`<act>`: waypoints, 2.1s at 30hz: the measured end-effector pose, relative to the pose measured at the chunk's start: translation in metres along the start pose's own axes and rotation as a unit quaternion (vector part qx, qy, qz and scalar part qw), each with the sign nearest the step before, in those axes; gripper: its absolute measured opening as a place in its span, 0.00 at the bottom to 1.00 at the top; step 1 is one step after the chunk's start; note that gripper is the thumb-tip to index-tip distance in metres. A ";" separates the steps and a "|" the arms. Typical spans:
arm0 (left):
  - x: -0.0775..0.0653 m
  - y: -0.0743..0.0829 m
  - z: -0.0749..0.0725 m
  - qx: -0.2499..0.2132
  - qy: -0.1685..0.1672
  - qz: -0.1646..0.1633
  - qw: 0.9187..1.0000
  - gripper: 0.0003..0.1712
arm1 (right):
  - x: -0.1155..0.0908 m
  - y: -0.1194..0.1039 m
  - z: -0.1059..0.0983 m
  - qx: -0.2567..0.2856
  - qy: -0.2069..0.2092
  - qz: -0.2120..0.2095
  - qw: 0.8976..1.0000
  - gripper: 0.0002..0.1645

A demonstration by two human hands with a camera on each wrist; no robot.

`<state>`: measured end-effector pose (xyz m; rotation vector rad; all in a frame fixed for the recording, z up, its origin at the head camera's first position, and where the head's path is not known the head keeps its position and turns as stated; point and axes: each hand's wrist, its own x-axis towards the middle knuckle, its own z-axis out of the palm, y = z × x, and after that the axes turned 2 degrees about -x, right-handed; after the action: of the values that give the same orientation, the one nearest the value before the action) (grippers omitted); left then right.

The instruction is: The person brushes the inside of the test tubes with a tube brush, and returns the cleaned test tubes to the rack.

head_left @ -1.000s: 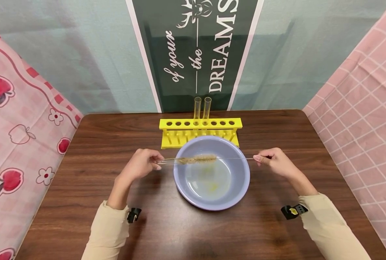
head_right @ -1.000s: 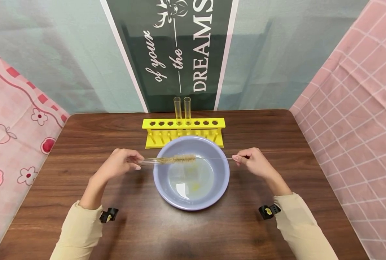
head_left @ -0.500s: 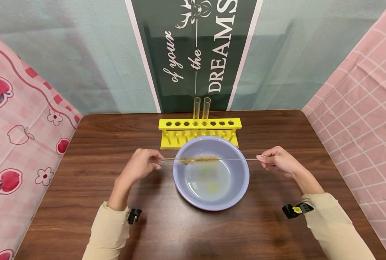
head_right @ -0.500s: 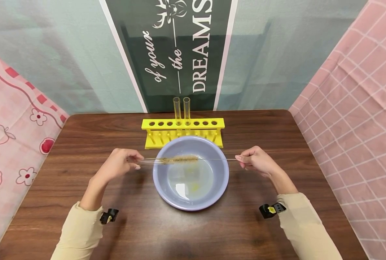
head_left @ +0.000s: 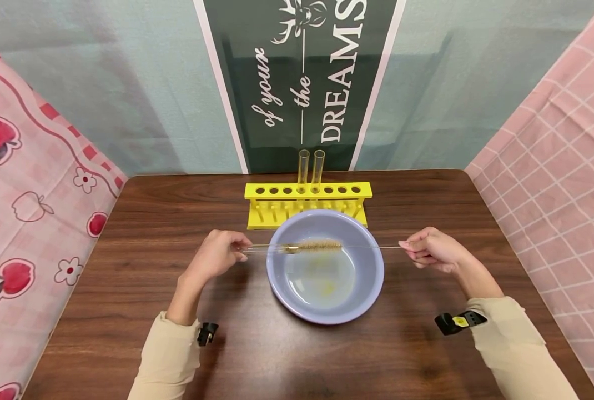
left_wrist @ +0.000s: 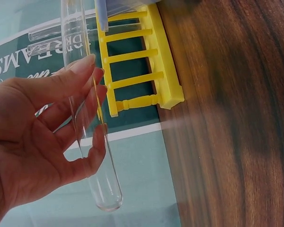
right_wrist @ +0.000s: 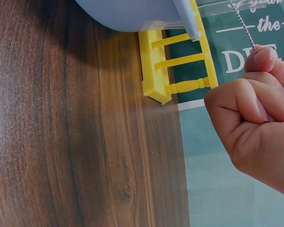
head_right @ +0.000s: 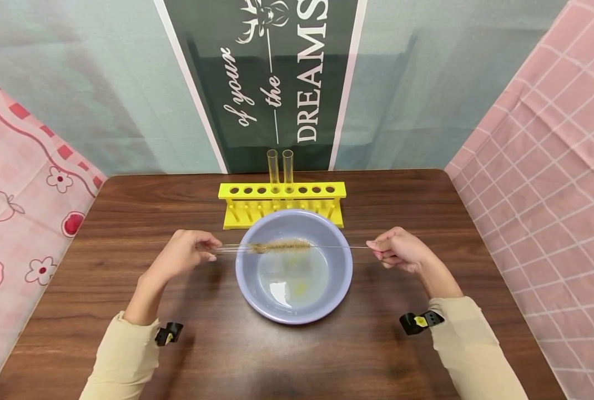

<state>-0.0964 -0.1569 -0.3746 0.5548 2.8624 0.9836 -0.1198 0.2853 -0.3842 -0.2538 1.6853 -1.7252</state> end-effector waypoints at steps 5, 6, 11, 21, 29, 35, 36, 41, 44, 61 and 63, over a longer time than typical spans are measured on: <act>0.001 0.000 0.001 0.003 0.005 -0.004 1.000 0.10 | -0.001 0.000 -0.001 -0.012 0.005 0.005 1.000 0.22; 0.000 0.000 0.001 0.000 0.006 -0.003 1.000 0.10 | -0.002 0.001 0.000 -0.040 0.017 -0.004 0.999 0.22; -0.001 -0.004 -0.002 -0.021 0.005 0.009 1.000 0.10 | -0.005 0.002 0.003 -0.258 0.104 -0.078 0.957 0.18; 0.000 -0.008 -0.007 -0.037 -0.010 0.009 0.999 0.09 | -0.009 0.003 0.004 -0.377 0.176 -0.165 0.894 0.14; -0.013 -0.023 -0.018 -0.008 0.024 -0.029 0.999 0.10 | -0.027 0.011 -0.014 -0.375 0.214 -0.160 0.888 0.13; -0.014 -0.029 -0.017 -0.006 0.043 -0.029 0.999 0.10 | -0.026 0.016 -0.015 -0.352 0.189 -0.168 0.901 0.14; -0.014 -0.029 -0.016 -0.002 0.048 -0.030 0.998 0.10 | -0.025 0.017 -0.015 -0.352 0.187 -0.169 0.901 0.14; -0.011 -0.026 -0.015 -0.003 0.086 -0.043 0.995 0.11 | -0.024 0.019 -0.014 -0.349 0.191 -0.158 0.904 0.14; -0.008 -0.023 -0.017 -0.016 0.110 -0.047 0.993 0.12 | -0.024 0.020 -0.014 -0.341 0.190 -0.151 0.908 0.14; 0.031 -0.011 -0.023 -0.049 0.204 -0.023 0.978 0.14 | -0.022 0.027 -0.009 -0.303 0.177 -0.136 0.926 0.15; 0.036 -0.010 -0.023 -0.061 0.206 -0.031 0.976 0.14 | -0.022 0.028 -0.009 -0.302 0.175 -0.135 0.928 0.15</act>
<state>-0.1367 -0.1648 -0.3600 0.2743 3.1101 1.3981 -0.0994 0.3083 -0.4047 -0.4983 2.5323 -1.4435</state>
